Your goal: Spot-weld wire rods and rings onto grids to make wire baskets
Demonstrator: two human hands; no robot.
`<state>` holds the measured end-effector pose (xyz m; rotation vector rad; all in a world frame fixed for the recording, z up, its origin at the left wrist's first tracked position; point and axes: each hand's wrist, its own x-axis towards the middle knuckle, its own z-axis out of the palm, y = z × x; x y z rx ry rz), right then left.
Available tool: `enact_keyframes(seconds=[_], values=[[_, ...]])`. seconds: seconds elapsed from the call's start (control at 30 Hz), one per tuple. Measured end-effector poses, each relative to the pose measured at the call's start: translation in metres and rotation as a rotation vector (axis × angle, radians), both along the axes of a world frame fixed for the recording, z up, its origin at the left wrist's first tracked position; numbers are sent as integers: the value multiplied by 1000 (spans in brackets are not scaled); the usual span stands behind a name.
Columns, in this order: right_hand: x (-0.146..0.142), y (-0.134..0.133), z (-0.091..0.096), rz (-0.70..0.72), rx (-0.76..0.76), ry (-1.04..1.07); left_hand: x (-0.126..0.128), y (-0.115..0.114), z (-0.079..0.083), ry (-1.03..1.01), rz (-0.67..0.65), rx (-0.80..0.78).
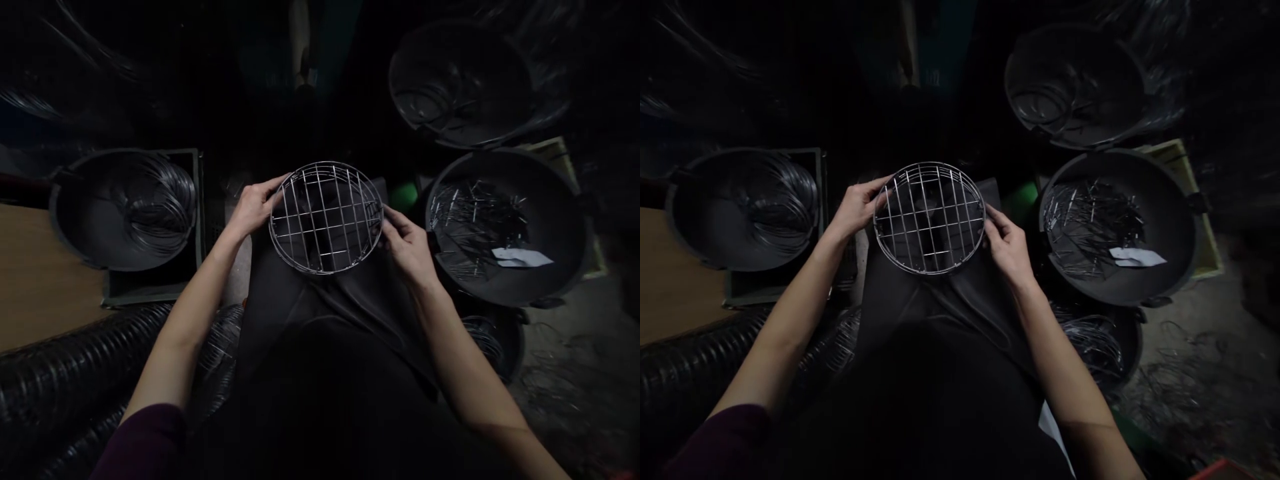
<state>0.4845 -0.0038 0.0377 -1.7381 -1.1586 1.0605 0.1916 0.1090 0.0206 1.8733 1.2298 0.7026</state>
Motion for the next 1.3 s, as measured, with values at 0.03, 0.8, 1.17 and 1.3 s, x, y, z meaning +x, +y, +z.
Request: enact_keyframes(seconds=[0.03, 0.8, 1.17, 1.3], values=[[1, 0, -2, 16, 2, -9, 1, 1, -2, 10, 0, 13], [-45, -54, -15, 117, -68, -483, 10, -12, -27, -142, 182, 18], [117, -21, -14, -121, -83, -582, 12, 19, 4, -317, 247, -274], [212, 2, -56, -227, -330, -758, 16, 49, 11, -128, 28, -682]])
